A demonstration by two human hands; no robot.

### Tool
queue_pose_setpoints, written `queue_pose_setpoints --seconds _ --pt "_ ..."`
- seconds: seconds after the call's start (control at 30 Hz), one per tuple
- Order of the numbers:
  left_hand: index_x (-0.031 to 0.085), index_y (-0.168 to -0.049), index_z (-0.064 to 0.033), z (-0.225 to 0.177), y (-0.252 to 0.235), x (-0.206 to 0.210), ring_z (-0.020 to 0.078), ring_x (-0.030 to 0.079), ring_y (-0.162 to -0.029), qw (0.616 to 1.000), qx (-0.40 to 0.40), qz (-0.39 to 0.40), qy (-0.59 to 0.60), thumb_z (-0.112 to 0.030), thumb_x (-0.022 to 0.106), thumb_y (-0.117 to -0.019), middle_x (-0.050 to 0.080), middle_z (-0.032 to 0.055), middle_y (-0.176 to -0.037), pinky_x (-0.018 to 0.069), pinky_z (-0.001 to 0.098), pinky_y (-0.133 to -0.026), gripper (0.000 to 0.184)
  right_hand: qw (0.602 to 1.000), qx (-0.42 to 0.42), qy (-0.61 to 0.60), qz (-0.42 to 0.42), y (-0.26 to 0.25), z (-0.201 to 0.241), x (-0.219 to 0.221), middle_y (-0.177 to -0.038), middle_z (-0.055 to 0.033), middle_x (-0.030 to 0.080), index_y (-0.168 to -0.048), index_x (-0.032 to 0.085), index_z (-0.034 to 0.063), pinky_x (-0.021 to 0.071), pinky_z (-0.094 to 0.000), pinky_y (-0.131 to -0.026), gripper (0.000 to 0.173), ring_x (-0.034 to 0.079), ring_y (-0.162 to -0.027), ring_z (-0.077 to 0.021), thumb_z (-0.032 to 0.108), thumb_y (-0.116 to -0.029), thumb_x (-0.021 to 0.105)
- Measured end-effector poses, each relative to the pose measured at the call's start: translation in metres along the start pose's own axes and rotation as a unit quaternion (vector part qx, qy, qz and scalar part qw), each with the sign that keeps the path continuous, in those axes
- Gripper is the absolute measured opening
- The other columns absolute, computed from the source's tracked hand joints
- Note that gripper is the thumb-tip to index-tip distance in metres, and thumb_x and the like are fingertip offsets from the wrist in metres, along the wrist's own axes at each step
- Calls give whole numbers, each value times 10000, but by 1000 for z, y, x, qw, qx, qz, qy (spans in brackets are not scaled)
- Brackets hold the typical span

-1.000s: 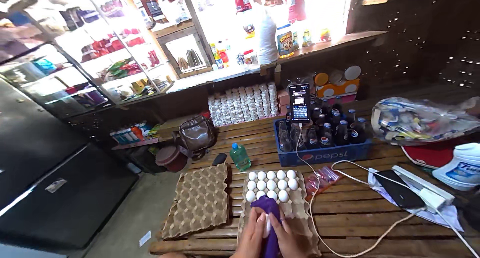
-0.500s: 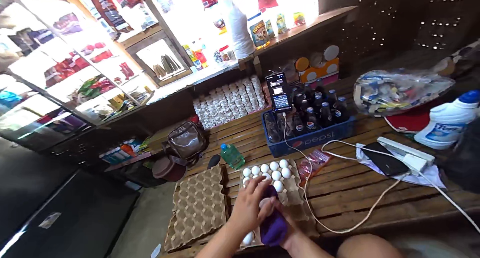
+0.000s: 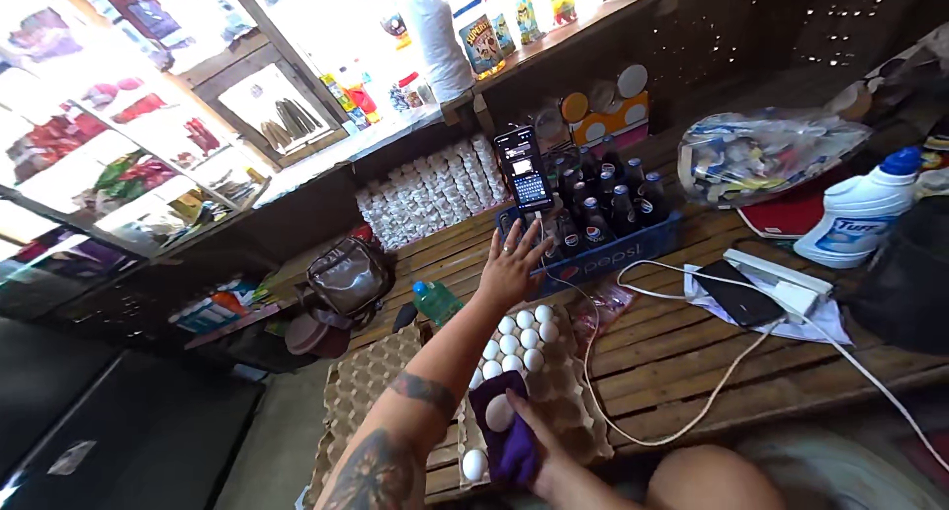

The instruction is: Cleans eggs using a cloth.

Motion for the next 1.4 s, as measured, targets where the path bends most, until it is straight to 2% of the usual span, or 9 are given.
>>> queue_pose_setpoints --seconds 0.27,0.77,0.87,0.93,1.03,1.1,1.17,1.27,1.4 --pt "353 -1586 -373 0 -33 10 315 78 -1575 999 -11 -31 -24 -459 565 -993 166 21 -1707 37 654 -1214 636 1000 -16 16 21 -2 0 -1 -1207 -146 657 -1475 411 85 570 -416 -918 619 664 -1077 -224 394 -978 613" --pt "373 -1582 -350 -1 -35 13 353 129 -1564 996 -2 -76 -36 -449 595 -965 199 58 -1697 78 669 -1203 663 999 -1 -33 7 -1 6 3 -1154 -141 669 -1438 443 92 577 -401 -883 527 674 -1034 -218 355 -1003 584" --pt "423 -1562 -292 -12 -10 1 363 165 -1555 995 35 -94 14 -458 606 -970 230 78 -1687 136 691 -1190 642 998 6 -66 22 -1 5 2 -1100 -123 685 -1383 478 109 592 -391 -836 512 689 -981 -208 390 -977 612" --pt "458 -1539 -260 -23 20 -8 345 244 -1536 994 62 -55 74 -434 579 -1000 296 70 -1664 221 667 -1186 579 996 5 -82 40 -3 4 1 -1105 -132 686 -1388 474 116 596 -404 -837 534 693 -982 -223 401 -966 634" --pt "584 -1420 -165 -36 81 -20 325 547 -1330 986 82 14 145 -360 566 -1012 574 113 -1449 453 572 -1066 453 996 5 -77 37 -2 5 2 -1082 -118 688 -1381 480 128 596 -401 -818 486 695 -960 -214 399 -993 590" --pt "642 -1318 -130 -40 124 -25 330 665 -1113 985 78 21 151 -336 587 -1000 679 142 -1216 549 548 -900 383 995 1 -92 45 -4 2 2 -1003 -99 696 -1265 562 118 594 -380 -782 389 693 -901 -194 383 -982 592" --pt "669 -1256 -131 -38 160 -23 294 699 -956 987 53 1 149 -368 570 -1008 701 122 -1063 583 505 -796 357 992 2 -112 53 -4 -1 2 -947 -86 702 -1182 600 114 595 -361 -759 316 695 -855 -180 368 -995 576" --pt "684 -1232 -117 -30 198 -13 264 694 -839 985 -31 -32 166 -433 521 -1023 692 115 -983 591 470 -713 413 993 4 -103 49 -3 -4 5 -963 -84 697 -1223 571 125 594 -362 -764 320 694 -866 -179 367 -1013 563" --pt "706 -1193 -124 -27 227 10 268 696 -840 973 -134 -30 187 -495 468 -1031 685 116 -982 598 471 -705 470 995 9 -92 36 -5 -12 3 -1009 -94 705 -1242 572 123 595 -394 -802 326 700 -920 -197 367 -1028 541"
Point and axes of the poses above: each hand's wrist, its own y-axis away from the middle knuckle, its own x-axis out of the palm, z = x × y, the point moved 5 cm from there along -y, towards the middle knuckle
